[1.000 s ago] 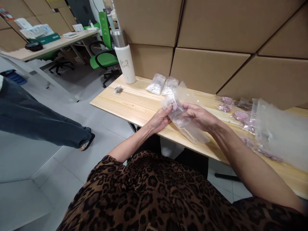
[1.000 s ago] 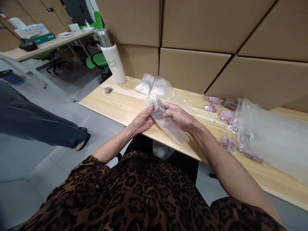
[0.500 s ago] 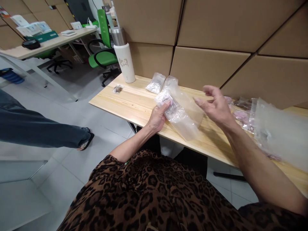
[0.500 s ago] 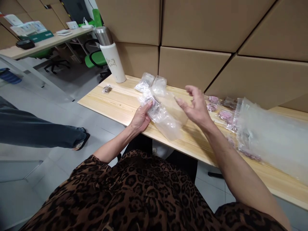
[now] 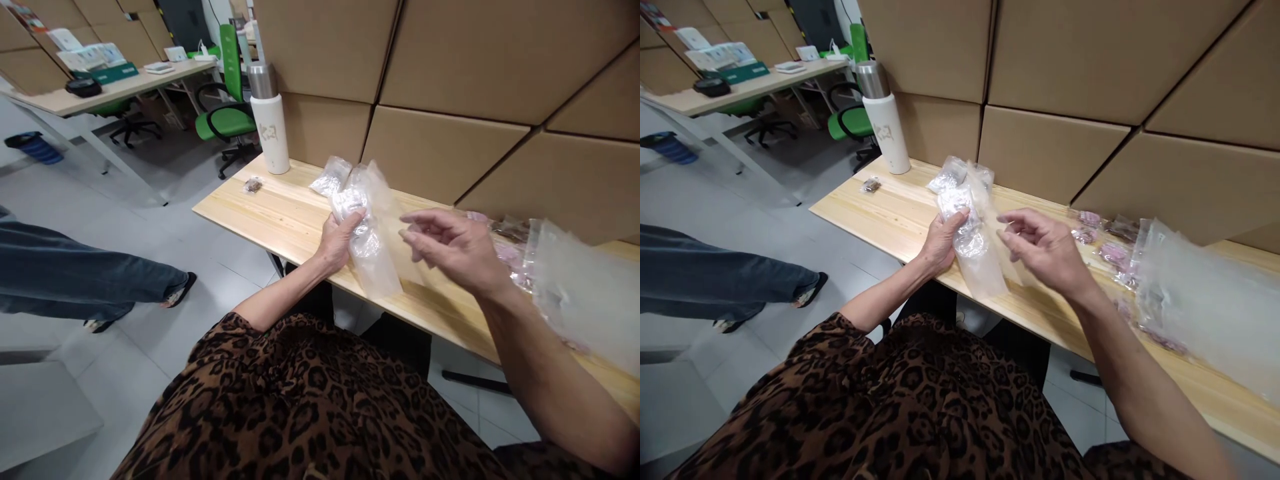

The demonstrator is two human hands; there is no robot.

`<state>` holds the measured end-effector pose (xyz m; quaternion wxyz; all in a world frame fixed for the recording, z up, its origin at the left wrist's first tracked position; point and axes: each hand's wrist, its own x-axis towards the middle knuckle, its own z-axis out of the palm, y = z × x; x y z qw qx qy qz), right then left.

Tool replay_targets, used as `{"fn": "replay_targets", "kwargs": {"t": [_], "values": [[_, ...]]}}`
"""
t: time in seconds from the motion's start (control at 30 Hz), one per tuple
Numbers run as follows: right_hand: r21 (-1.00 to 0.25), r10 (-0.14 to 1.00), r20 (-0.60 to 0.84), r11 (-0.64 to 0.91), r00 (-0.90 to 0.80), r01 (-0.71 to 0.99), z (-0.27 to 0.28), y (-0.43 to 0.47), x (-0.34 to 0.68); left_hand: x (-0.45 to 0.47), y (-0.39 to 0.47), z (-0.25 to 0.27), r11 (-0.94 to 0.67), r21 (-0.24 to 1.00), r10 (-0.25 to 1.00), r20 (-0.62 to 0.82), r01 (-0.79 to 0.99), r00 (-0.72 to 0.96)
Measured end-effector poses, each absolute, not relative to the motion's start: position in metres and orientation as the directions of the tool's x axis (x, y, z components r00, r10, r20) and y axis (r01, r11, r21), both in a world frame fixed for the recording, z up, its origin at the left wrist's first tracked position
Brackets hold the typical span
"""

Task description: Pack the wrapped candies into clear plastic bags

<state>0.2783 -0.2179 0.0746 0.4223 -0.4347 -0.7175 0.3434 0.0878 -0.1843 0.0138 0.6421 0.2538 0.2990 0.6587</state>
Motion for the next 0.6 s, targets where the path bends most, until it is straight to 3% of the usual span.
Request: {"fn": "replay_targets", "kwargs": {"t": [0.13,0.23,0.4,0.6], "values": [[-0.519,0.725,0.533,0.687,-0.436,0.508,0.053,-0.235,0.248,0.104,-0.182,0.012,-0.011,0.724,0.997,-0.045,-0.69,-0.063],[-0.34,0.637,0.596,0.751,-0.489,0.565,0.03,-0.235,0.24,0.104,-0.186,0.019,0.071,0.702,0.996,-0.09,-0.709,0.011],[-0.258,0.608,0.628,0.752,-0.487,0.607,0.019,-0.236,0.244,0.09,-0.204,0.039,0.187,0.654,0.978,-0.053,-0.733,0.202],[-0.171,0.631,0.548,0.727,-0.549,0.665,0.019,-0.24,0.251,0.084,-0.207,0.039,0.14,0.714,0.987,-0.05,-0.686,0.15]]}}
